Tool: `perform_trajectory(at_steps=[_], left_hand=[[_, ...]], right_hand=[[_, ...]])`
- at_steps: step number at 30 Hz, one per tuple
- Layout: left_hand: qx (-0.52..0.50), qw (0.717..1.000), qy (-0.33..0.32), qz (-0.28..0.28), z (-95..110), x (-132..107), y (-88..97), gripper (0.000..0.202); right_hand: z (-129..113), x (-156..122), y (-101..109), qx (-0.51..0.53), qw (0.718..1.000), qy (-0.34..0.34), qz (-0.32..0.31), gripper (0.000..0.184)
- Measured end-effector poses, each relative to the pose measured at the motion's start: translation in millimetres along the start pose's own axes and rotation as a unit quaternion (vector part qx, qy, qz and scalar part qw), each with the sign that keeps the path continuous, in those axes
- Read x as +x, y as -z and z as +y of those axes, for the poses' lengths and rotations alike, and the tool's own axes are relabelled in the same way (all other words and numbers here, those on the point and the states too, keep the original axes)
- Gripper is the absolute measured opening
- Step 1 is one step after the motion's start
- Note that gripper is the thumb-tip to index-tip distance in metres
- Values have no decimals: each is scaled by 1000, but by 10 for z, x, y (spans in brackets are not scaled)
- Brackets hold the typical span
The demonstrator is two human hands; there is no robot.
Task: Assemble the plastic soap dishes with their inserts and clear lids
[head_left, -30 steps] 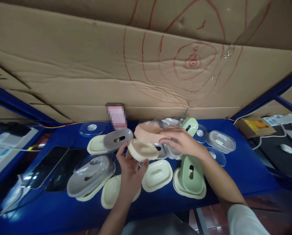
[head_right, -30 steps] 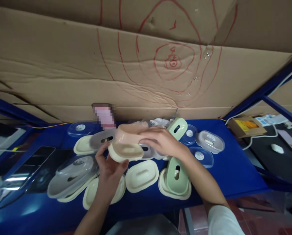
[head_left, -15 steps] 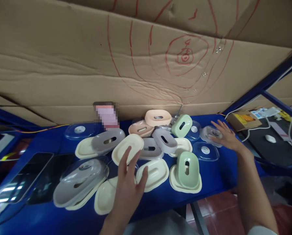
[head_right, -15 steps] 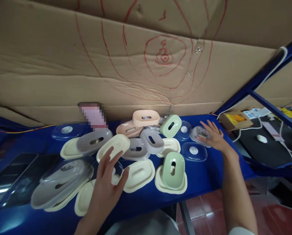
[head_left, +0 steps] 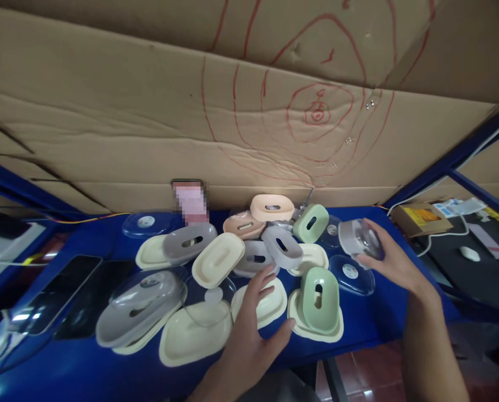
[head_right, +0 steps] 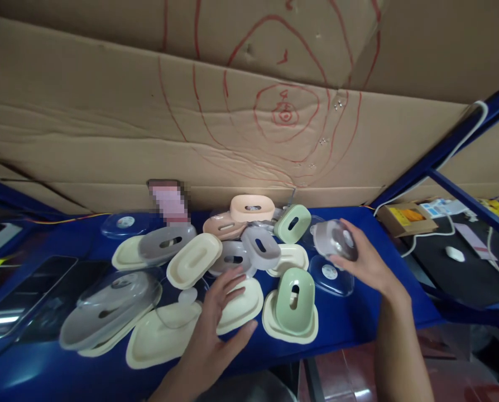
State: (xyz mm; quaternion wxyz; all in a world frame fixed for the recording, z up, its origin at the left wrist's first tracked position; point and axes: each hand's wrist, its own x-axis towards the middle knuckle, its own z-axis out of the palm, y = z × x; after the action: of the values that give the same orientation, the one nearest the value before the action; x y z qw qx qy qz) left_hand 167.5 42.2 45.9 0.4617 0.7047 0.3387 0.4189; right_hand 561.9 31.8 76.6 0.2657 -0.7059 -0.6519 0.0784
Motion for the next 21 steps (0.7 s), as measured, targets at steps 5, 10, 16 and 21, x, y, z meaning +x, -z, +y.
perform_trajectory(at_steps=[5, 10, 16, 21], left_hand=[[-135, 990, 28, 4, 17, 142, -29, 112], [-69, 963, 130, 226, -5, 76, 316, 88], [-65, 924, 180, 332, -74, -130, 734, 91], [-83, 918, 193, 337, -76, -195, 887, 91]], right_hand=[[-1436, 237, -268, 81, 940, 273, -190, 114], [-1927, 813, -687, 103, 932, 319, -141, 99], [-2230, 1353, -1283, -158, 939, 296, -78, 98], [-2510, 1497, -1396, -193, 922, 318, -103, 82]])
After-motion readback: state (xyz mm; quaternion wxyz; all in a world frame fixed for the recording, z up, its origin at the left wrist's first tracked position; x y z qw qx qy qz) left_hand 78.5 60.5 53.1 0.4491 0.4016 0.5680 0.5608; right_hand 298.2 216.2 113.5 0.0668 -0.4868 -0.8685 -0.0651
